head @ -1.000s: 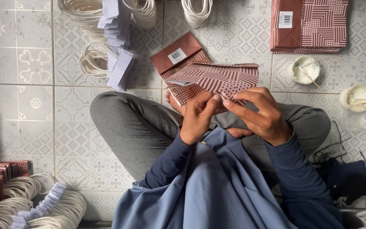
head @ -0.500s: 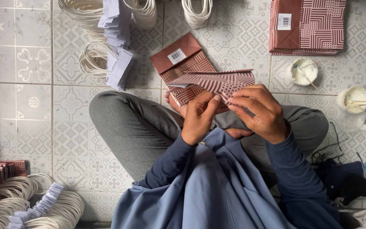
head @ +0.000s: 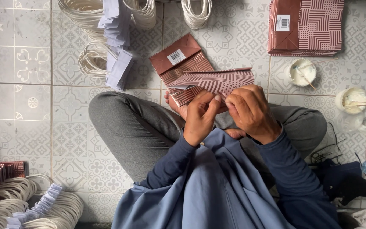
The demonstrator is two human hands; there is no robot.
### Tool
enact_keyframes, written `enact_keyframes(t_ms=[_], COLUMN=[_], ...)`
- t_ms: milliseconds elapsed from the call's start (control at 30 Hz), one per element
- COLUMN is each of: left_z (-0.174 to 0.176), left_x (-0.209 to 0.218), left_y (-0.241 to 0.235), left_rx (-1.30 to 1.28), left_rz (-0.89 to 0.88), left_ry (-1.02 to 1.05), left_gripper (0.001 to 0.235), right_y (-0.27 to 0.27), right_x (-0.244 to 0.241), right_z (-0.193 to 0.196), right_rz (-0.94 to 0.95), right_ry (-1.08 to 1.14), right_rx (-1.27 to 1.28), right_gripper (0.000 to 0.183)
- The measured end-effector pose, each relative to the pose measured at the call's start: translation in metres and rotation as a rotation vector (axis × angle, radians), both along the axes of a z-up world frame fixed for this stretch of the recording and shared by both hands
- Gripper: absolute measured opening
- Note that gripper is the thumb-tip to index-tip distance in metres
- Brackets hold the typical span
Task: The person sits on the floor and assembles patterned paper gift bags. They insert white rope handles into the bag slots, fold the top flaps, and attach small white paper tags to the handles using a small stick to apply adhesive.
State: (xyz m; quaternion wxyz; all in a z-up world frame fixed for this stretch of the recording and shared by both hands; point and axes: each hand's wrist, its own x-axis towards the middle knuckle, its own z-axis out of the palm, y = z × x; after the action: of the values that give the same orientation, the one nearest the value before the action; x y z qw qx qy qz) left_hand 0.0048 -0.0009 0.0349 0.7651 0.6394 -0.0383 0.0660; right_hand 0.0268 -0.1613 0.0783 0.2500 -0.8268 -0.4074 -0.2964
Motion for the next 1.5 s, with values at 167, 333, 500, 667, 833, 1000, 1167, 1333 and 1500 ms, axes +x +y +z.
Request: enact_keyframes(t_ms=[167,333,500,667,833,1000,1167,1333,1500], left_z=[-0.012,-0.006,-0.029,-0.019,-0.013,-0.014,-0.028,-0.014,0.001], left_x=[0.001,-0.002,-0.001,-0.003,-0.006,-0.006,-0.005,-0.005,-0.005], left_y=[0.002,-0.005,-0.01,-0.009,-0.016,-0.017,-0.018,-0.015,-0.011], left_rx=[-0.183,-0.382,-0.381,-0.365,-0.432,-0.43,-0.41,-0.367,-0.311], left_rz=[-0.039,-0.04,-0.026,0.0,0.019,0.028,0.034,0.047,0.056], left_ry=[0.088,0.148,0.166,0.185,0.247,0.26,0.249,0.224,0.201], left_gripper=[0.028,0.027,0.026,0.024,0.022,0.022,0.022,0.024,0.024], right_y=[-0.003,0.0,0.004,0.004,0.0,-0.001,-0.011,-0.006,-0.003], right_x=[-0.003,-0.005,-0.004,-0.005,-0.003,-0.003,-0.005,-0.004,-0.002], right_z=[0.001,0.02,0.021,0.004,-0.006,-0.01,-0.017,-0.01,-0.014], right_rz=[0.033,0.014,0.095,0.09,0.106,0.133,0.133,0.122,0.135], right_ry=[0.215,0.284,0.128,0.027,0.013,0.145,0.171,0.153,0.034], right_rx=[0.226,0.297,0.281,0.241,0.211,0.284,0.305,0.281,0.201], right_gripper=[0.015,0.014,0.032,0.068,0.078,0.086,0.09,0.091,0.091])
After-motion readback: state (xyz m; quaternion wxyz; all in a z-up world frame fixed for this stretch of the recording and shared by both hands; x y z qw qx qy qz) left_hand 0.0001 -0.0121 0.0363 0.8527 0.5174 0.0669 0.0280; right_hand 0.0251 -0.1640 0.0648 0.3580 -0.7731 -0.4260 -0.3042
